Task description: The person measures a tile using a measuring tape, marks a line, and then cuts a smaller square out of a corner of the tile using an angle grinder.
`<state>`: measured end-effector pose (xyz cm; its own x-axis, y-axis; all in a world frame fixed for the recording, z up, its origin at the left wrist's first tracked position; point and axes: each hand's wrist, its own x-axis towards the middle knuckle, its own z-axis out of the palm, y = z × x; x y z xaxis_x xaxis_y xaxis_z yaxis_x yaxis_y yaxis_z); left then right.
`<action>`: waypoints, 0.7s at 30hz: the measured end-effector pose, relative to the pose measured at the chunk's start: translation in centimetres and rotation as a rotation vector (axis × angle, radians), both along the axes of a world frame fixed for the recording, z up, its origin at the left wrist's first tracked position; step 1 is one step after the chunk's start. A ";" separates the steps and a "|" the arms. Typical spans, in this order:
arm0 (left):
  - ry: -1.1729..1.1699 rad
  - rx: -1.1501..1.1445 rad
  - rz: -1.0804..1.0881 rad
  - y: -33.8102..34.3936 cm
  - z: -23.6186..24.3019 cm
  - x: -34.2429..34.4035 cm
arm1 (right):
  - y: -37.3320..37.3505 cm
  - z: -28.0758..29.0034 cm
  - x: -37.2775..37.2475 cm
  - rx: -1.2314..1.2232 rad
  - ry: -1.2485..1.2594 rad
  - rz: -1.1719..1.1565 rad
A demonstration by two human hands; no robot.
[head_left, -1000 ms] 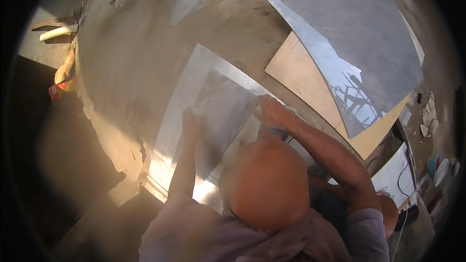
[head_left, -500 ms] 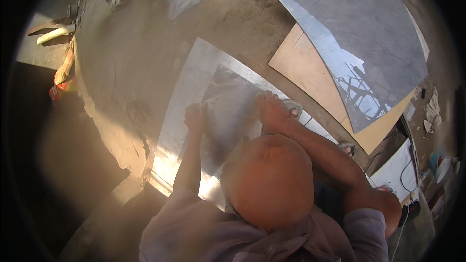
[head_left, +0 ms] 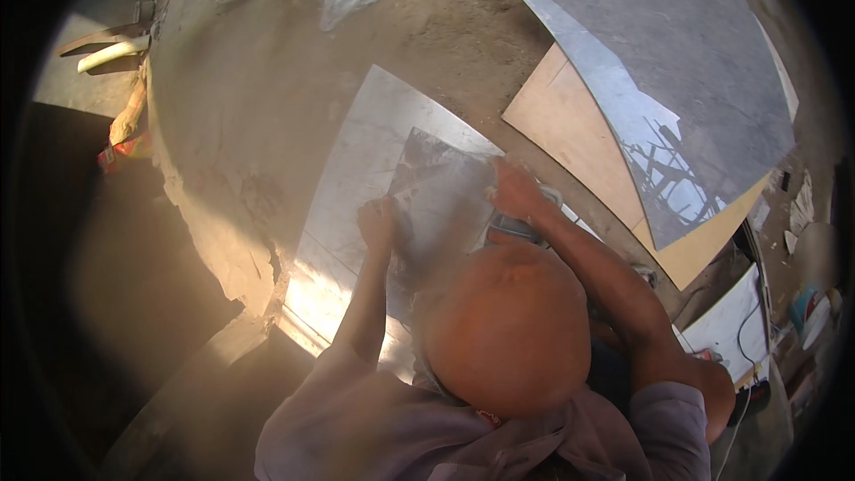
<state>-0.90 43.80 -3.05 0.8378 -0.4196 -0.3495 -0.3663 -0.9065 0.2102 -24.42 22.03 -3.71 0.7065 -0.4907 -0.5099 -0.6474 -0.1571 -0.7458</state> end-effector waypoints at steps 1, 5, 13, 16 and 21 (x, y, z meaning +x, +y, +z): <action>-0.004 0.004 0.003 0.8 -0.1 -0.4 | 0.2 -0.2 0.1 0.004 -0.004 0.003; 0.000 -0.062 0.160 3.8 -0.5 -1.9 | 0.4 -0.1 1.1 -0.013 -0.071 0.059; -0.064 -0.084 0.150 1.9 0.4 -3.7 | 3.6 0.8 0.7 -0.393 -0.089 0.104; -0.020 -0.020 0.135 0.7 0.8 -3.6 | 3.3 0.3 0.0 -0.389 -0.176 0.093; 0.015 0.127 0.194 0.7 1.0 -2.3 | 2.2 -0.4 -0.2 -0.156 -0.171 0.078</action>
<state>-3.21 44.52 -2.04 0.8929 -0.2030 -0.4019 -0.1802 -0.9791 0.0941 -24.59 24.23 -4.08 0.8150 -0.4948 -0.3015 -0.4948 -0.3236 -0.8065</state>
